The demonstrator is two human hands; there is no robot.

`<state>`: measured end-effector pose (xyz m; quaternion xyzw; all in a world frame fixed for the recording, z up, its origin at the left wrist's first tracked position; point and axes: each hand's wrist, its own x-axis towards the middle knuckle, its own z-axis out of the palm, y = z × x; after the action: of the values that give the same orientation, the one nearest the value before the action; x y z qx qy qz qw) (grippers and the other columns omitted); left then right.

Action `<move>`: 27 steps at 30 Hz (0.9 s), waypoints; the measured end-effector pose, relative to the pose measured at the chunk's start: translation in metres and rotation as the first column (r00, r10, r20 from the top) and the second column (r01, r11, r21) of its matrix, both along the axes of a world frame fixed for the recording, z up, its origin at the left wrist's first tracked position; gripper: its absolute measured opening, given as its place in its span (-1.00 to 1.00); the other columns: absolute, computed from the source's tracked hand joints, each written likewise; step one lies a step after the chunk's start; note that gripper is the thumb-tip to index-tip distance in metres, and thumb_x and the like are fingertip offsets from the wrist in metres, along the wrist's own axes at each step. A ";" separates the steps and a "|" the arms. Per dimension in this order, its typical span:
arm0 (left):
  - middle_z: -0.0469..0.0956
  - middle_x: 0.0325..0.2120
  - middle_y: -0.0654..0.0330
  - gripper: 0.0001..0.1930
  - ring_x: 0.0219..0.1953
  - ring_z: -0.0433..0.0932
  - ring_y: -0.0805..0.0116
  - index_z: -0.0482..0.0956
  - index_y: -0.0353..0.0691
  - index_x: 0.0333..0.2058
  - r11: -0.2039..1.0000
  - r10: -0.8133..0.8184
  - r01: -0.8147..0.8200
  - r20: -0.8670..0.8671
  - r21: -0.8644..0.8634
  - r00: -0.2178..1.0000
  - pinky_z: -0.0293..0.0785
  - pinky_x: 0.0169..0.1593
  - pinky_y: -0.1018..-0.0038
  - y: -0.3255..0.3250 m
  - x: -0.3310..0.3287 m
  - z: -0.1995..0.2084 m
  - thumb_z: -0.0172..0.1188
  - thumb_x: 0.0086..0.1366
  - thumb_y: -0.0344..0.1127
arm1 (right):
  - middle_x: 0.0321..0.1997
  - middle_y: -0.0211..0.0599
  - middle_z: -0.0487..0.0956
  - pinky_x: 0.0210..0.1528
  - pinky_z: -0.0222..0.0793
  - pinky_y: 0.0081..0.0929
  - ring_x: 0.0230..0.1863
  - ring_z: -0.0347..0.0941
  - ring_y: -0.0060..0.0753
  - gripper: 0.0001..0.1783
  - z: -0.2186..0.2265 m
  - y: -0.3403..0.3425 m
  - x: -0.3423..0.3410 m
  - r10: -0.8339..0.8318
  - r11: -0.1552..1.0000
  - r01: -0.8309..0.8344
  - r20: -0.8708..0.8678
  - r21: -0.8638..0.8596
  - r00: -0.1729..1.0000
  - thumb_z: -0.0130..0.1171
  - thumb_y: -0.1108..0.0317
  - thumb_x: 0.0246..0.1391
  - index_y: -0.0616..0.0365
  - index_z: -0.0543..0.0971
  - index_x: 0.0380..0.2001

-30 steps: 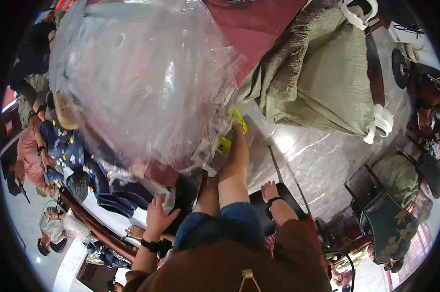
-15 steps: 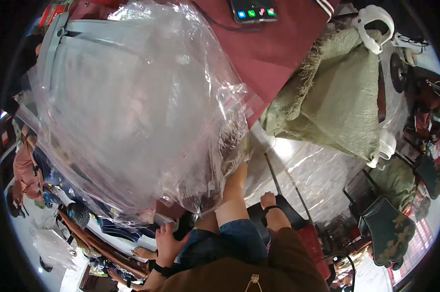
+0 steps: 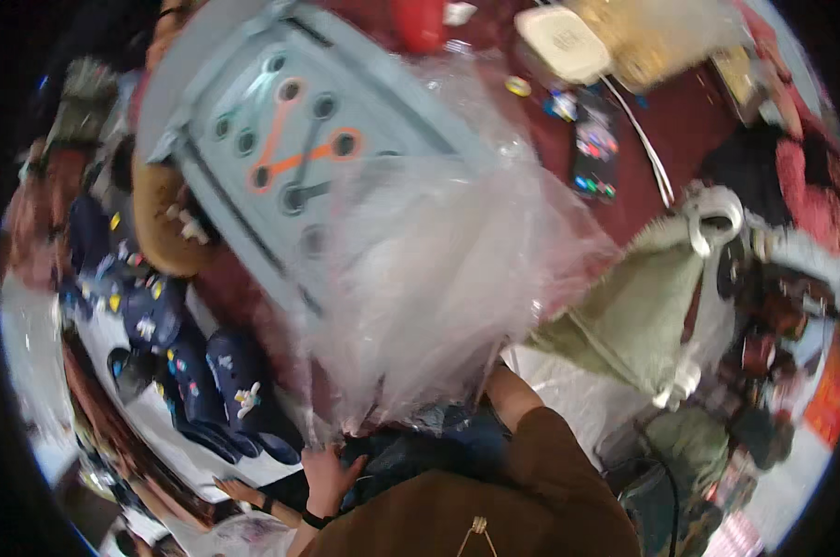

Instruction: Packing manufactured shoes into bags and sorting components at a factory table.

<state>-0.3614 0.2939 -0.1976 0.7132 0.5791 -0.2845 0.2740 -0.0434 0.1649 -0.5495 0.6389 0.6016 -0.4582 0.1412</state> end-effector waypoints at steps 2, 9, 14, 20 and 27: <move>0.59 -0.35 -0.01 -0.38 -0.20 0.52 -0.06 0.57 -0.25 -0.21 0.999 0.019 -0.018 -0.034 0.034 0.999 0.36 -0.03 0.09 -0.007 0.003 -0.006 0.45 -0.08 0.15 | 0.08 -0.01 0.57 0.19 0.35 -0.14 0.15 0.45 -0.04 -0.45 0.007 0.037 0.021 0.039 0.998 -0.038 -0.015 0.041 0.999 0.25 0.00 0.08 0.19 0.61 0.01; 0.51 -0.25 0.01 -0.43 -0.09 0.42 -0.01 0.53 -0.20 -0.22 0.944 0.089 -0.036 -0.149 0.329 0.985 0.30 -0.03 0.14 -0.035 0.018 -0.012 0.44 -0.04 0.12 | 0.06 -0.05 0.59 0.15 0.37 -0.17 0.12 0.48 -0.09 -0.47 0.015 0.151 0.048 0.188 0.967 -0.170 -0.077 0.190 0.979 0.25 0.01 0.09 0.17 0.62 -0.01; 0.47 -0.27 0.04 -0.55 -0.07 0.40 -0.03 0.51 -0.16 -0.27 0.859 0.223 -0.171 -0.052 0.483 0.974 0.31 -0.01 0.15 -0.048 0.021 -0.030 0.42 0.03 0.03 | 0.04 -0.08 0.60 0.13 0.39 -0.19 0.09 0.49 -0.13 -0.49 0.015 0.180 0.054 0.236 0.940 -0.196 -0.119 0.279 0.964 0.25 0.02 0.10 0.16 0.62 -0.01; 0.44 -0.20 -0.04 -0.49 -0.01 0.37 -0.15 0.48 -0.26 -0.26 0.618 0.169 -0.260 0.197 0.742 0.966 0.36 0.02 0.06 -0.091 0.006 -0.046 0.47 -0.05 -0.05 | 0.02 -0.12 0.61 0.10 0.41 -0.22 0.06 0.51 -0.17 -0.52 0.036 0.152 0.057 0.156 0.933 -0.073 -0.212 0.353 0.965 0.25 0.03 0.11 0.14 0.63 -0.02; 0.43 -0.05 -0.14 -0.34 0.18 0.30 -0.31 0.51 -0.25 -0.02 0.582 -0.004 -0.213 0.265 0.785 0.964 0.33 0.21 0.05 -0.119 -0.006 -0.062 0.50 -0.05 -0.02 | 0.00 -0.13 0.64 0.02 0.46 -0.32 0.03 0.54 -0.30 -0.44 0.113 0.106 0.087 0.019 0.961 0.055 -0.262 0.271 0.965 0.34 0.01 0.06 0.14 0.60 0.04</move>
<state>-0.3672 0.1752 -0.2601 0.7524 0.6488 0.1136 0.0042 0.0438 0.2712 -0.4362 0.5917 0.6671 -0.4513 -0.0341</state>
